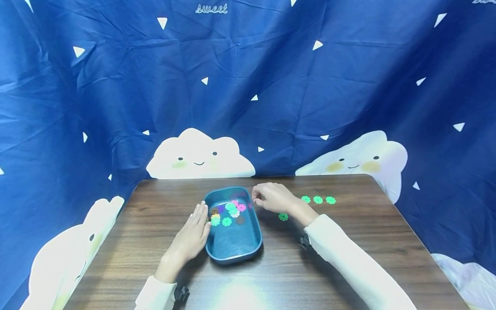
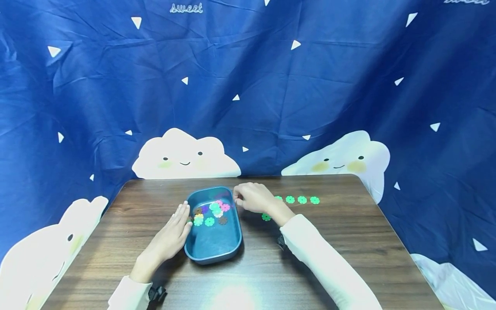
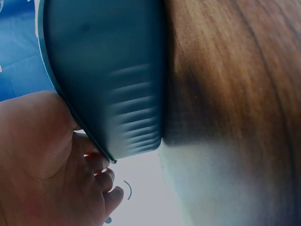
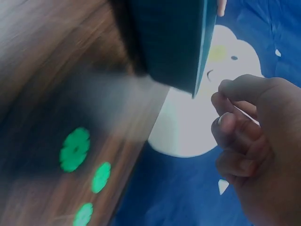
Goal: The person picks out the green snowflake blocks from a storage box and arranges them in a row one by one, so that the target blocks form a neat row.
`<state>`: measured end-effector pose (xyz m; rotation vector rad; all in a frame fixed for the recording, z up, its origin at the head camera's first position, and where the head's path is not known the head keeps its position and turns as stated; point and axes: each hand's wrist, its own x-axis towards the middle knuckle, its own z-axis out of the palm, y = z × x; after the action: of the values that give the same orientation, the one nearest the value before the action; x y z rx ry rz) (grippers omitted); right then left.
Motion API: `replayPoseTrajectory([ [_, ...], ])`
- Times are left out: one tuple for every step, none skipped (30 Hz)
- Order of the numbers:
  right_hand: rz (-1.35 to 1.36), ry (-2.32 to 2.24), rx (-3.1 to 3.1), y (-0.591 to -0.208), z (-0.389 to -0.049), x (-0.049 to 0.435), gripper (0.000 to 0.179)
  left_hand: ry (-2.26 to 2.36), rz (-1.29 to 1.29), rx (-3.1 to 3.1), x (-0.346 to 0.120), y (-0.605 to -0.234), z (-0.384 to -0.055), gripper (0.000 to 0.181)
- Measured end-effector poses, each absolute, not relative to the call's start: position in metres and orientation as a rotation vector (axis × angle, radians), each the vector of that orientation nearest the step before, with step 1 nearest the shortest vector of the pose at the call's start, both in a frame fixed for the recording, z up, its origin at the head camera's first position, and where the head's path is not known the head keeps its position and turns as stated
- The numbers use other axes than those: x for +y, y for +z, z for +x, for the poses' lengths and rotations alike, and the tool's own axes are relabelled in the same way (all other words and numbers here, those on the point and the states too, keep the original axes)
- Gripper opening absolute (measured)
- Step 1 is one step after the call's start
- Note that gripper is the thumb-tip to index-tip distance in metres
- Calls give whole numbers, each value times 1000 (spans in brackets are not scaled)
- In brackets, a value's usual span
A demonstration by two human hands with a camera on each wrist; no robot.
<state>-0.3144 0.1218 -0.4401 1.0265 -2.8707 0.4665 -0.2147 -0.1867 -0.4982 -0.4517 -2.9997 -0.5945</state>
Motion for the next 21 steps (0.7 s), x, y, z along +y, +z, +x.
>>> replayPoseTrajectory([
  [1041,459,-2876,-438,-314,116,6,-592,-452,-2998,-187,-498,-215,62],
  [1056,448,-2878,-437,-315,111,7,-588,-455,-2995,-187,-498,-214,62],
  [1075,434,-2877,-435,-315,105,7,-587,-456,-2995,-187,-498,-214,62],
  [1095,423,-2875,-434,-314,100,7,-582,-456,-2997,-188,-498,-215,62],
  [1116,414,-2874,-432,-314,94,6,-576,-456,-3000,-188,-499,-215,62],
  [1139,411,-2871,-431,-314,89,6,-576,-460,-2998,-188,-499,-215,62],
  [1163,408,-2866,-430,-313,84,5,-574,-460,-2999,-188,-500,-215,62],
  [1185,400,-2859,-429,-313,79,5,-574,-460,-3001,-188,-500,-215,62],
  [1207,393,-2852,-428,-312,75,5,-574,-458,-3004,-188,-501,-216,62],
  [1228,388,-2845,-427,-312,70,5,-574,-460,-3001,-188,-501,-216,62],
  [1247,377,-2836,-426,-312,65,5,-577,-461,-2998,-188,-501,-216,62],
  [1265,364,-2828,-426,-312,61,6,-579,-463,-2995,-188,-502,-216,62],
  [1284,348,-2820,-425,-312,57,6,-574,-462,-2997,-188,-502,-216,62],
  [1303,331,-2815,-425,-312,52,7,-574,-466,-2991,-189,-502,-216,62],
  [1323,309,-2811,-425,-312,48,7,-572,-470,-2986,-189,-502,-216,62],
  [1345,280,-2806,-425,-312,44,7,-567,-473,-2981,-189,-502,-216,62],
  [1366,255,-2804,-425,-312,40,6,-558,-475,-2981,-188,-502,-216,62],
  [1388,228,-2802,-425,-312,36,6,-552,-477,-2978,-188,-502,-216,62],
  [1408,203,-2801,-426,-312,33,5,-552,-478,-2974,-188,-502,-216,62],
  [1426,184,-2804,-426,-311,29,5,-555,-480,-2970,-188,-502,-216,62],
  [1440,164,-2805,-427,-311,26,5,-553,-480,-2972,-188,-501,-216,61],
])
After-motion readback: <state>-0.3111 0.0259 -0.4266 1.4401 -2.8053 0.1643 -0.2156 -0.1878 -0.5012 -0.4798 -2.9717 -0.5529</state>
